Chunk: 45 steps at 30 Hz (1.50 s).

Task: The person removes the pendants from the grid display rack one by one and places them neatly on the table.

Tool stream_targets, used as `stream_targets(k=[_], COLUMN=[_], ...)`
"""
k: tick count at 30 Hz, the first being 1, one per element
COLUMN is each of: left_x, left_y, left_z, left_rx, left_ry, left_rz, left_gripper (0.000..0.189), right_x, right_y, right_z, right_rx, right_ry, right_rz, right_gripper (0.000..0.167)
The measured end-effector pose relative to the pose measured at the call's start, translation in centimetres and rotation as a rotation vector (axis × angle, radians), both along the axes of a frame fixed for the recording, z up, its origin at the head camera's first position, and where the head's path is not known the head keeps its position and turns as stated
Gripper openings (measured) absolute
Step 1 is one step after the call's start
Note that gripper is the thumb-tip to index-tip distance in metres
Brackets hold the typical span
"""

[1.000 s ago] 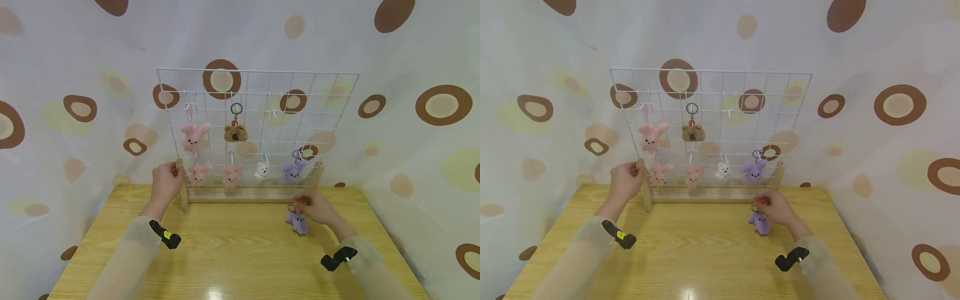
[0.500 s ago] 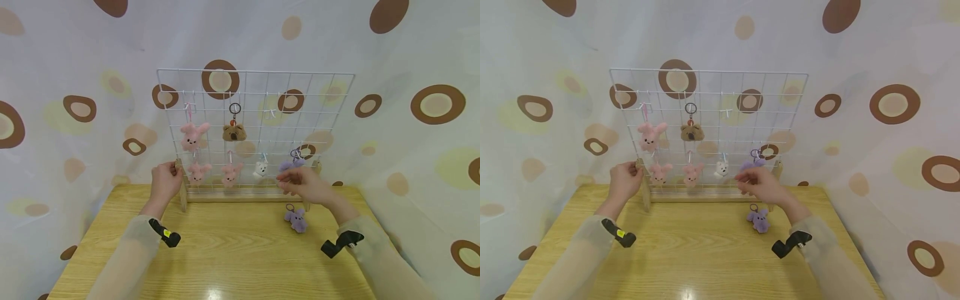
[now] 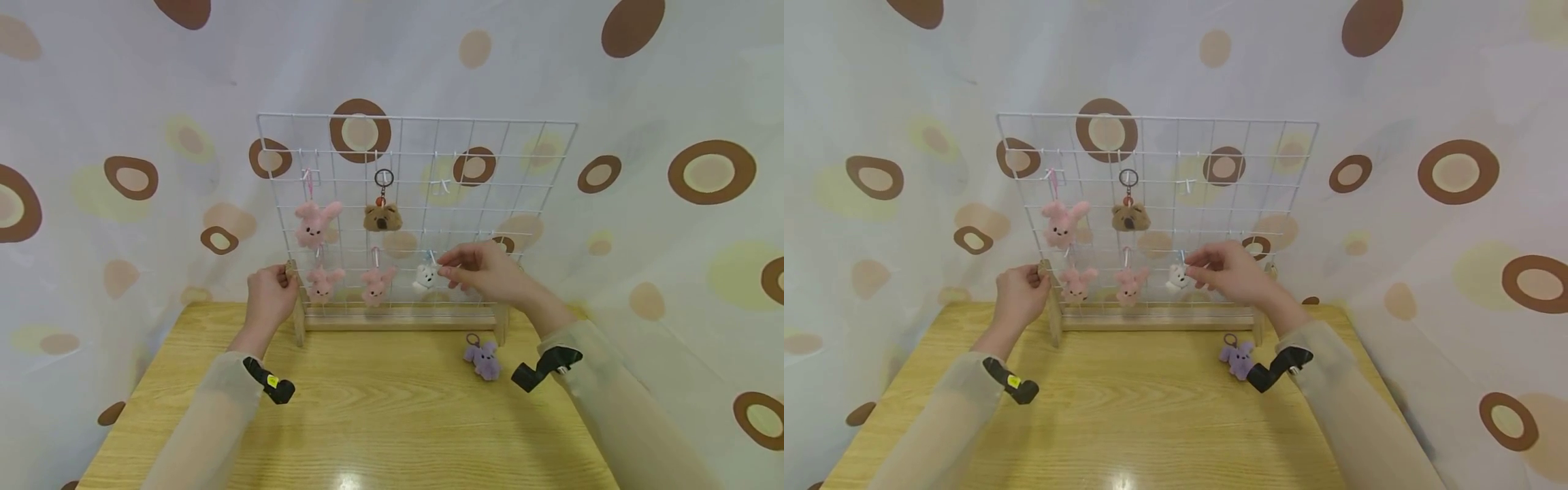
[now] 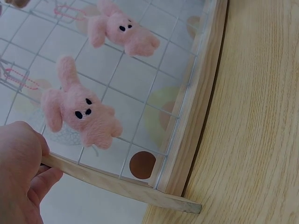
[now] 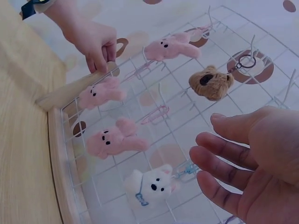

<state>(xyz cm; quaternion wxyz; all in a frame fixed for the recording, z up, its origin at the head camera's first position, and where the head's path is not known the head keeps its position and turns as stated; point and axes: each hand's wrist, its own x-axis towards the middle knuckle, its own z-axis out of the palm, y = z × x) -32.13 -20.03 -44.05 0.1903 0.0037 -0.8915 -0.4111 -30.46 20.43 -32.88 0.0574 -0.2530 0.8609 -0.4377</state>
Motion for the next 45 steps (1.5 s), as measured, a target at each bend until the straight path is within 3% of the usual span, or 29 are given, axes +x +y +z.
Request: stream_targets(k=[18, 25, 32, 38, 45], left_x=[-0.2, -0.1, -0.2, -0.4, -0.3], left_y=[-0.3, -0.3, -0.3, -0.3, -0.5], left_z=[-0.1, 0.1, -0.3, -0.3, -0.4], left_rx=[0.016, 0.016, 0.009, 0.022, 0.028], left_ry=[-0.020, -0.002, 0.012, -0.006, 0.001], left_rz=[-0.014, -0.019, -0.025, -0.035, -0.034], left_gripper=[0.029, 0.029, 0.025, 0.029, 0.027], right_x=[-2.4, -2.7, -2.6, -2.7, -2.9], right_y=[-3.7, -5.1, -6.9, -8.8, -10.3], right_z=[3.0, 3.9, 4.1, 4.4, 5.5], right_rx=[-0.070, -0.089, -0.149, -0.172, -0.179], right_ry=[0.030, 0.050, 0.127, 0.190, 0.176], right_rz=[-0.024, -0.013, -0.005, -0.056, -0.155], right_gripper=[0.029, 0.039, 0.039, 0.034, 0.037])
